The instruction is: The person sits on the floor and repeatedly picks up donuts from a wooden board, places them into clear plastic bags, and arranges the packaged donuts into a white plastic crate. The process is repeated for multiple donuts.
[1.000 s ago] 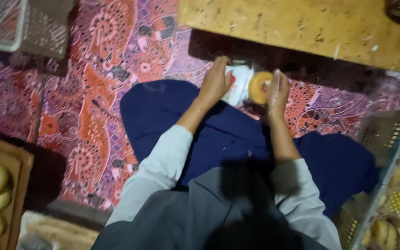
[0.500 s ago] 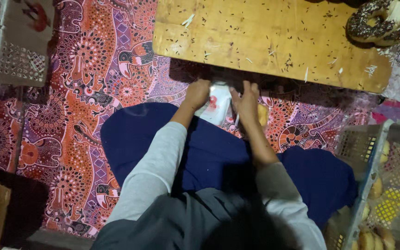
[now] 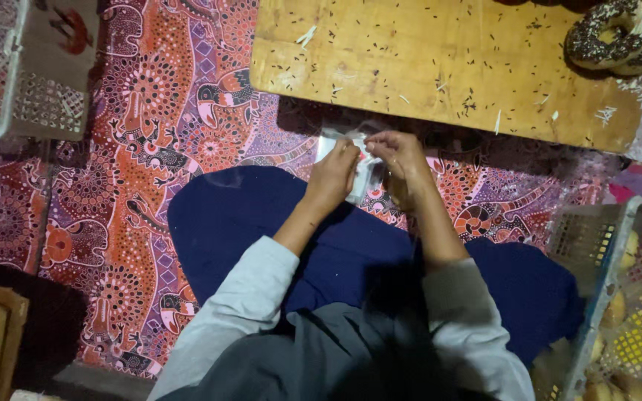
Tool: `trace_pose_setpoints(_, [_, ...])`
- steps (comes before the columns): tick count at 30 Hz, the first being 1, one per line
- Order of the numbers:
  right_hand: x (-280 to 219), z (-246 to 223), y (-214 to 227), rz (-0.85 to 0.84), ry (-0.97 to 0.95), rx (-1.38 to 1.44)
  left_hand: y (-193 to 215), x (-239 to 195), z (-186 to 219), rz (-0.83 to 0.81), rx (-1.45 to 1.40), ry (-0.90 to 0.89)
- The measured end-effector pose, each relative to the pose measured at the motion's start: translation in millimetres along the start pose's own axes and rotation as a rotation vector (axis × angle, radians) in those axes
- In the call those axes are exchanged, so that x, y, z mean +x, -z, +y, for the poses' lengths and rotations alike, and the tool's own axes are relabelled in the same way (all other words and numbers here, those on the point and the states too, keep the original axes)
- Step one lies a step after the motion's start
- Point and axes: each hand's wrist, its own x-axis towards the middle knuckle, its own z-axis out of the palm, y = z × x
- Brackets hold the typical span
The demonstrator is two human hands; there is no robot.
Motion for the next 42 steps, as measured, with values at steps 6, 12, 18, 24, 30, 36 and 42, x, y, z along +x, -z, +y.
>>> trace_pose_setpoints(6, [-55.7, -88.4, 4.8, 0.179, 0.472, -0.214, 40.5, 27.7, 38.8, 0.240, -0.450, 0.315])
trace_pose_setpoints(12, [-116.2, -155.3, 4.4, 0.443, 0.660, -0.441, 41.9, 43.6, 57.4, 0.398, -0.261, 0.163])
trace_pose_setpoints(18, [-118.2, -124.6, 33.4, 0.398, 0.688, -0.656, 27.0, 23.3, 106.1, 0.268, -0.394, -0.296])
trace_pose_setpoints(24, [-115.4, -103.3, 68.5, 0.104, 0.600, -0.450, -32.5, 78.6, 84.7, -0.048, -2.034, 0.314])
trace_pose_setpoints(30, [-80.3, -115.6, 208.1, 0.307, 0.099, -0.300, -43.6, 129.9, 63.9, 0.034, -2.043, 0.395])
trace_pose_setpoints(36, [-1.5, -93.2, 348.8, 0.347, -0.045, -0.949, -16.0, 148.1, 81.5, 0.077, -2.171, 0.584])
trace_pose_setpoints(42, [0.7, -81.6, 328.8, 0.382, 0.024, -0.803, -30.2, 144.6, 62.7, -0.042, -2.433, 0.600])
